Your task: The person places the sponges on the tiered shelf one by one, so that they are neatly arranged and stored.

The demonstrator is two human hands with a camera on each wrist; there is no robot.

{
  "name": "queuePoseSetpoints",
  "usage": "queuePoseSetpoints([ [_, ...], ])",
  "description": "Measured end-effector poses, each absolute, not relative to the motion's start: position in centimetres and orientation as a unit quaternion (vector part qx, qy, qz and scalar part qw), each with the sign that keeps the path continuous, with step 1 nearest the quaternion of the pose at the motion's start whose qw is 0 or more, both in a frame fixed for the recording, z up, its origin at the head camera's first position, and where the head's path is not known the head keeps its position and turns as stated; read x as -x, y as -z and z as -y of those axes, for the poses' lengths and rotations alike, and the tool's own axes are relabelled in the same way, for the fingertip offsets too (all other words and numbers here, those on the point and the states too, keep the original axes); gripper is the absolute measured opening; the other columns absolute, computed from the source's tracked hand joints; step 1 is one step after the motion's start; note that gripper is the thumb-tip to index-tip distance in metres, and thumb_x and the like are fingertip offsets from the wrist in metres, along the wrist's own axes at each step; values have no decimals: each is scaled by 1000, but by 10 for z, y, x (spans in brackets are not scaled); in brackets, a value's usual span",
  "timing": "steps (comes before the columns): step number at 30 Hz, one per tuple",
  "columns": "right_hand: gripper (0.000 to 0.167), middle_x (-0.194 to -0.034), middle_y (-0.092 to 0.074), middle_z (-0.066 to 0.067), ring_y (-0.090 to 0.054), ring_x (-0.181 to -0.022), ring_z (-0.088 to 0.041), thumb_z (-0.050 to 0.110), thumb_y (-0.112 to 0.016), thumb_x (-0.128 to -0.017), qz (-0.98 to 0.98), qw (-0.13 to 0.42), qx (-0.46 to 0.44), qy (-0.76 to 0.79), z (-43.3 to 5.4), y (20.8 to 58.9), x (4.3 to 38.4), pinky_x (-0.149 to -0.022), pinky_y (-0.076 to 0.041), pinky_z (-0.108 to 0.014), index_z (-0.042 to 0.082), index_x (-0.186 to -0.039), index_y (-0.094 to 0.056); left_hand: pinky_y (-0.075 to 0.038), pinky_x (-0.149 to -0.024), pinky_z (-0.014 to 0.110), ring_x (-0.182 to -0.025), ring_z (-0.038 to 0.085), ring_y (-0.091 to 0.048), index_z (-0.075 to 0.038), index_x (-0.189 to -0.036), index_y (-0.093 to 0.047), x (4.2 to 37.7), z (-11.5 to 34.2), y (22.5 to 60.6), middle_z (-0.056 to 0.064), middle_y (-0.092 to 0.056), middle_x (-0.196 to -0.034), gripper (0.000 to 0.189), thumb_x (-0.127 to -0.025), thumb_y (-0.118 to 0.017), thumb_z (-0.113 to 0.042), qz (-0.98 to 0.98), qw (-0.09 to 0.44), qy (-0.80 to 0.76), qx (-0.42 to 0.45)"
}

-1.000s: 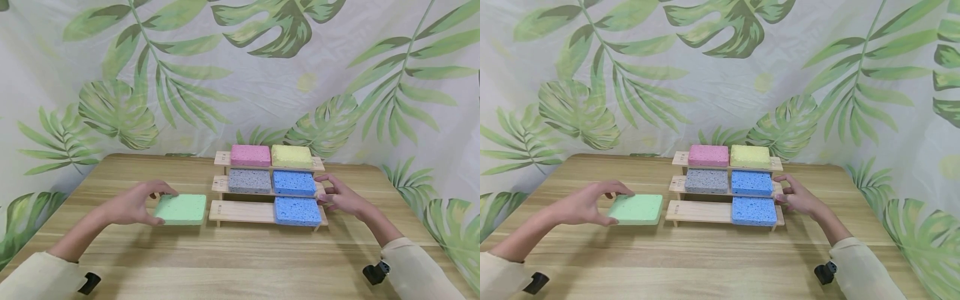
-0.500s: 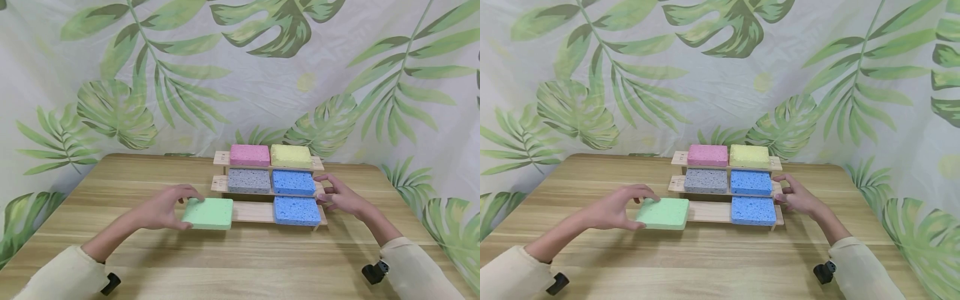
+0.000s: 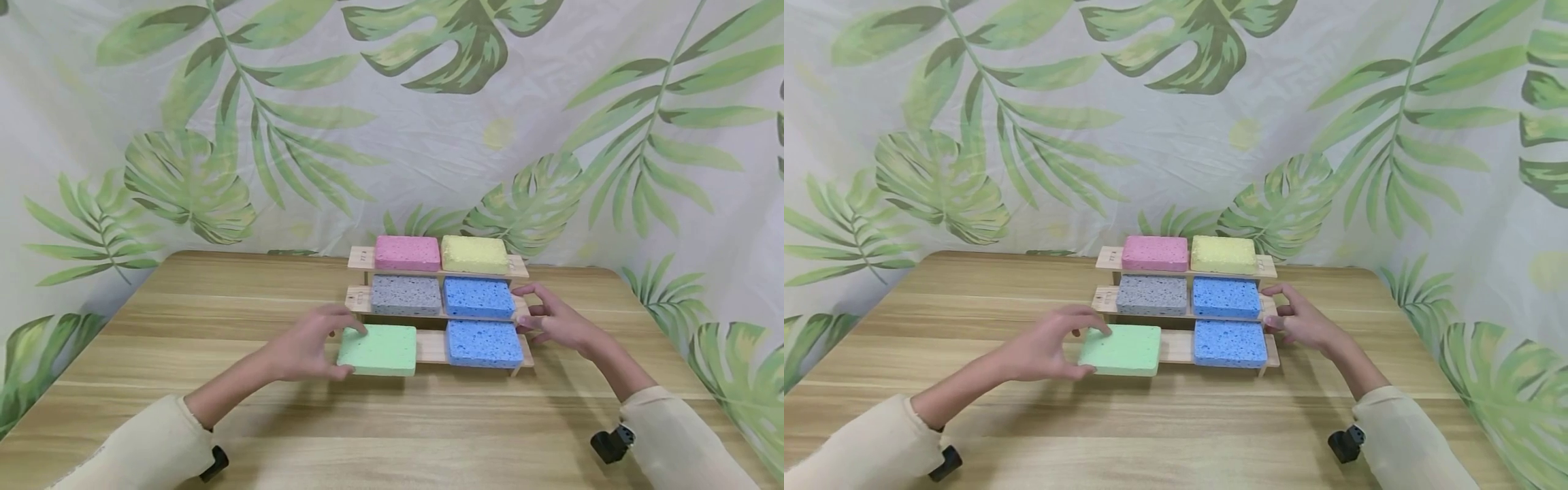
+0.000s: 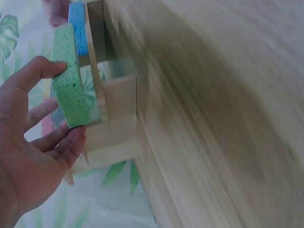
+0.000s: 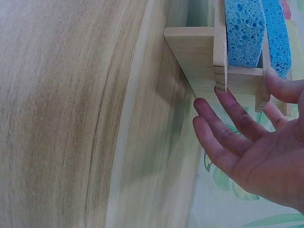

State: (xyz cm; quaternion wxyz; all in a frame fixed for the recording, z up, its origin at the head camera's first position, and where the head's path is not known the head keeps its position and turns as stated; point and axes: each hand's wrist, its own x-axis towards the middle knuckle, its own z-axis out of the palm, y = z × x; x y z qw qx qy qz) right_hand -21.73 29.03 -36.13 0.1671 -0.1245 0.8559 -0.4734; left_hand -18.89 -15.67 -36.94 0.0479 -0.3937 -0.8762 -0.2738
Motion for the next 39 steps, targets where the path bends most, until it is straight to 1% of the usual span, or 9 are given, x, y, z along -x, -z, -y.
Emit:
queuePoseSetpoints([
  [6, 55, -128, -60, -34, -66, -115, -44, 10, -53, -106, -856, 170, 123, 473, -290, 360, 216, -86, -57, -56, 2, -153, -27, -55, -90, 40, -108, 24, -64, -9, -106, -73, 187, 135, 372, 5, -71, -114, 40, -70, -88, -17, 872, 67, 286, 393],
  [12, 54, -126, -61, -34, -67, -115, -44, 9, -53, -106, -856, 168, 124, 473, -290, 360, 217, -86, -57, -57, 2, -153, -27, -57, -89, 39, -104, 23, -64, -7, -109, -73, 185, 120, 378, 8, -71, -116, 39, -74, -89, -16, 874, 62, 296, 381],
  [18, 55, -126, -61, -33, -67, -114, -43, 10, -54, -106, -856, 169, 122, 473, -290, 360, 217, -86, -58, -55, 2, -153, -27, -54, -101, 46, -116, 32, -64, -6, -110, -74, 181, 115, 381, 14, -69, -124, 37, -78, -87, -17, 883, 55, 285, 368],
  [22, 55, -126, -61, -33, -67, -114, -43, 10, -54, -106, -855, 169, 123, 474, -290, 361, 217, -85, -58, -55, 2, -153, -27, -54, -101, 49, -121, 37, -62, -7, -110, -75, 179, 116, 380, 19, -67, -130, 34, -80, -87, -20, 890, 53, 273, 362],
  [25, 54, -127, -60, -34, -67, -114, -43, 10, -53, -106, -854, 170, 125, 475, -291, 361, 217, -86, -58, -56, 2, -153, -27, -57, -96, 46, -116, 35, -64, -6, -112, -76, 177, 118, 378, 20, -64, -131, 35, -83, -86, -22, 894, 48, 268, 357],
  [28, 54, -129, -59, -35, -66, -115, -44, 10, -53, -106, -854, 170, 125, 475, -291, 361, 217, -86, -58, -56, 3, -153, -27, -60, -83, 35, -101, 27, -65, -6, -115, -77, 175, 121, 377, 14, -63, -123, 37, -84, -86, -24, 897, 40, 270, 349],
  [31, 54, -130, -58, -36, -66, -116, -44, 10, -53, -107, -855, 171, 124, 473, -291, 361, 217, -86, -57, -56, 3, -153, -27, -56, -72, 24, -86, 17, -63, -5, -116, -77, 174, 122, 377, 7, -63, -108, 38, -84, -87, -23, 897, 30, 278, 341],
  [36, 54, -130, -58, -34, -66, -116, -44, 11, -53, -107, -856, 171, 127, 472, -291, 360, 216, -87, -57, -57, 3, -154, -27, -54, -67, 21, -74, 12, -61, -1, -114, -76, 178, 122, 377, 1, -68, -84, 37, -84, -86, -18, 890, 20, 294, 347],
  [39, 54, -129, -59, -33, -66, -116, -43, 11, -53, -107, -854, 171, 128, 473, -291, 360, 216, -87, -57, -57, 3, -154, -27, -54, -66, 21, -71, 11, -60, 2, -114, -75, 180, 121, 378, 0, -68, -79, 35, -85, -85, -14, 887, 18, 306, 346],
])
